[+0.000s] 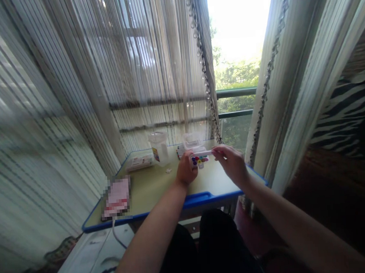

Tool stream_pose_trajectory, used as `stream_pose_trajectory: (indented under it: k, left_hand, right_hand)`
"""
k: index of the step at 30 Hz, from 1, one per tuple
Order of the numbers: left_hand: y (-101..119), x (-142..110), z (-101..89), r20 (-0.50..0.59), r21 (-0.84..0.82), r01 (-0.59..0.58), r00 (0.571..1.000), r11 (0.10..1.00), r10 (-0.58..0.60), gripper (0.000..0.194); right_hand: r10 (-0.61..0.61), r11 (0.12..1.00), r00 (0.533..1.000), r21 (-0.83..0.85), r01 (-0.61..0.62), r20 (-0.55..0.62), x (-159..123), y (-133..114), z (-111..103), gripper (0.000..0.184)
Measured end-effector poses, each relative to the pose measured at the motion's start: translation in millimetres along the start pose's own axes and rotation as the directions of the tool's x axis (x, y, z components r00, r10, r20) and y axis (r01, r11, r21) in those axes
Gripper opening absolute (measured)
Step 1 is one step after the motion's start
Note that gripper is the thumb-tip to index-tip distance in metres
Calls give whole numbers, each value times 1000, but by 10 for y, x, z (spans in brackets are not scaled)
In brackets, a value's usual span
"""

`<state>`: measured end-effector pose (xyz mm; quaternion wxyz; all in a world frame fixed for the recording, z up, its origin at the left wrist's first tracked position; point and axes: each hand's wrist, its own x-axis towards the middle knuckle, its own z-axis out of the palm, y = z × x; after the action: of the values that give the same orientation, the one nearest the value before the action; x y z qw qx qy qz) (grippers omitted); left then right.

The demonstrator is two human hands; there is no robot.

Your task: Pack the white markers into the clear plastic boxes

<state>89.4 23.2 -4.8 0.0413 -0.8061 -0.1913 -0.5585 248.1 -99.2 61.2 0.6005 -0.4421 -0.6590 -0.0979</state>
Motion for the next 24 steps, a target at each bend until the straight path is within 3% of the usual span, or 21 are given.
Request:
stream_pose_trajectory:
  k: [7,12,18,24]
  left_hand:
    - [11,7,4,-12,3,-31,999,1000,31,59]
    - [32,18,-6,-13,-5,-35,999,999,35,59]
    - [46,17,-22,-4,-15,-36,999,999,36,60]
    - [53,33,-36,3,-35,-61,998,998,61,54]
  right_hand:
    - [-62,998,975,31,57,212,28,-44,367,27]
    - [-84,994,971,-51,98,225,42,-2,394,26]
    - [-113,972,969,-178,154,222,80,25,407,9]
    - [-113,962,972,-224,159,207,92,94,466,11]
